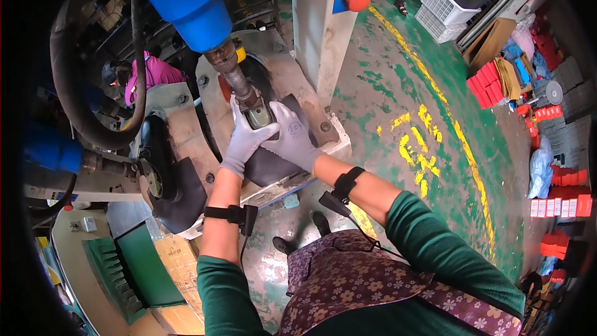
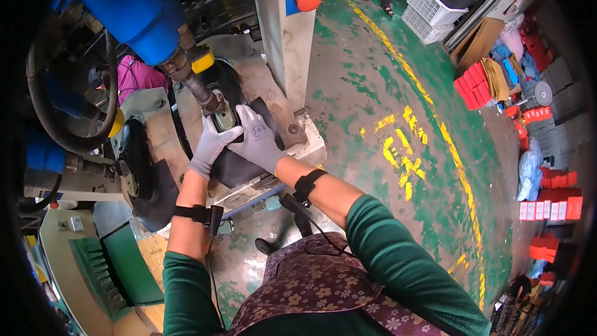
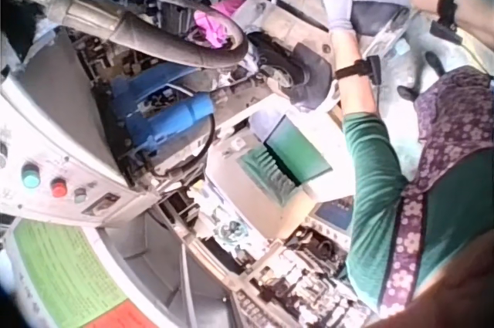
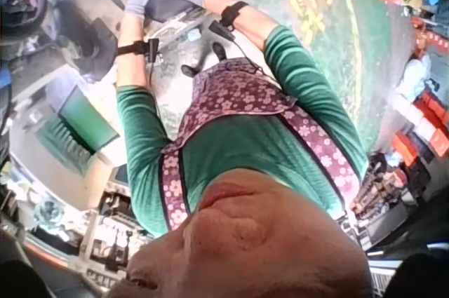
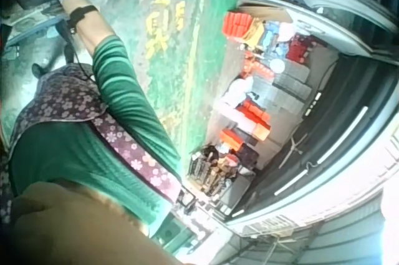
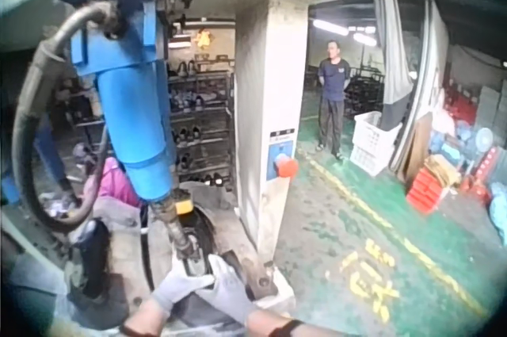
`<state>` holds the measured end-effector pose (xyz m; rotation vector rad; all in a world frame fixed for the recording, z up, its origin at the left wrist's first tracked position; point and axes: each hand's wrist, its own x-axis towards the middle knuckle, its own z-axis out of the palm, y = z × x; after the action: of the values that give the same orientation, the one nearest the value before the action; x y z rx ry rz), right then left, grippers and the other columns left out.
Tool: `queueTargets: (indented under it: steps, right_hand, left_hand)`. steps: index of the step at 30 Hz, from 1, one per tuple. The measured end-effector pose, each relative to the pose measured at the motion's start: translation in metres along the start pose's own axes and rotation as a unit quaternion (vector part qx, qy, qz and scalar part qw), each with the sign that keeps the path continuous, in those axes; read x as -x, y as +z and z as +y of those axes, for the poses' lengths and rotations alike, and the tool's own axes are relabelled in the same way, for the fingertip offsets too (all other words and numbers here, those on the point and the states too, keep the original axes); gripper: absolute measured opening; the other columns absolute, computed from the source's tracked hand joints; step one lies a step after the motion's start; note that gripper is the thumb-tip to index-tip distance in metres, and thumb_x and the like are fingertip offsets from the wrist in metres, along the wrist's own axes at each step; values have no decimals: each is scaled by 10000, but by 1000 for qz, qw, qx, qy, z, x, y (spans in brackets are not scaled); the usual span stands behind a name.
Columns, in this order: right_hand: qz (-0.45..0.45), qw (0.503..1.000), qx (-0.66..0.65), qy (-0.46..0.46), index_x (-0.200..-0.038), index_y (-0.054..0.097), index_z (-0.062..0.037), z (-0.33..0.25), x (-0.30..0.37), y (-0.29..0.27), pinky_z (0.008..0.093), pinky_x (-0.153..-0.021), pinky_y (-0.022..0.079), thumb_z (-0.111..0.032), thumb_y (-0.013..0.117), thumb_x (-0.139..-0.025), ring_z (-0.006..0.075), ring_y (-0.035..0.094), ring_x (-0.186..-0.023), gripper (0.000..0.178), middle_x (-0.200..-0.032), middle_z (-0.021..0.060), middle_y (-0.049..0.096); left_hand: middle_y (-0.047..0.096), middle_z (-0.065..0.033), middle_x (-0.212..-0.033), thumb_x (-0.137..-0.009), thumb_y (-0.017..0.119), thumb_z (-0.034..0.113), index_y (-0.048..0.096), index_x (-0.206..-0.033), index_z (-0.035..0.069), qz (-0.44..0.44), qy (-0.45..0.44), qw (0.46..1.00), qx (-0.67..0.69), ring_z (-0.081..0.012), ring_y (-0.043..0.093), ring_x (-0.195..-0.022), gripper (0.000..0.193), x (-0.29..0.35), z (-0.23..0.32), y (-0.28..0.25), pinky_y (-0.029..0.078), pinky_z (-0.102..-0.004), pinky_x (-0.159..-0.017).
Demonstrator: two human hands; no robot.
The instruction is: The recorder is using a hydraulic press machine to press the soles and uppers of shoes together in a factory setting.
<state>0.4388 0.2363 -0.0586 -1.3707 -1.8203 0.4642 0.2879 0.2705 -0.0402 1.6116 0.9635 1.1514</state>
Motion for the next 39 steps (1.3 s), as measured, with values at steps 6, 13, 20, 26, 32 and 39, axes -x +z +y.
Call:
queueTargets:
  steps: [6,13,20,26,32,39]
  right_hand:
    - [-19,999,-9,-31,-1430,357,-9,10,-1,-8,445,-1111,359,-352,823,-693,382,413,-1331,936,-1420,224,434]
    - [-146,983,-102,-44,-1525,242,-6,-20,-29,-60,405,-1185,251,-433,835,-688,367,274,-1452,1111,-1543,240,290]
    - [-230,962,-64,-132,-1406,455,-12,-36,-92,-100,416,-1064,398,-305,729,-822,378,506,-1254,708,-1343,215,541]
    - [-281,948,-71,-135,-1348,516,15,-43,-105,-97,396,-1011,439,-329,718,-836,356,557,-1205,649,-1309,197,576]
    - [-199,955,-217,-48,-1475,355,25,-32,-79,-100,354,-1106,389,-345,787,-829,256,485,-1317,861,-1433,181,488]
    - [-100,959,-192,182,-1187,623,28,-10,151,-87,269,-913,457,-228,581,-1008,93,564,-998,315,-1080,7,618]
  left_hand:
    - [523,-87,-1226,-731,837,174,396,-1336,20,28,-55,995,-84,-184,532,-1105,764,2,-5,5,462,-333,-965]
    - [275,-224,-1516,-658,871,237,16,-1547,-32,26,-4,998,-55,-302,303,-1410,1263,24,-8,-28,264,-353,-1169]
    - [285,-223,-1548,-851,675,24,182,-1542,-2,173,-78,981,-28,-311,323,-1438,849,132,31,22,285,-387,-1168]
    - [344,-216,-1535,-859,660,47,367,-1467,-14,76,-127,968,-203,-342,331,-1433,678,300,47,5,279,-405,-1173]
    - [376,-202,-1512,-883,667,109,358,-1477,0,175,-266,918,-235,-327,400,-1385,678,424,17,-22,321,-398,-1145]
    - [561,-167,-1344,-918,679,185,439,-1435,-22,280,-505,816,14,-224,560,-1176,606,649,-26,-24,432,-324,-1022]
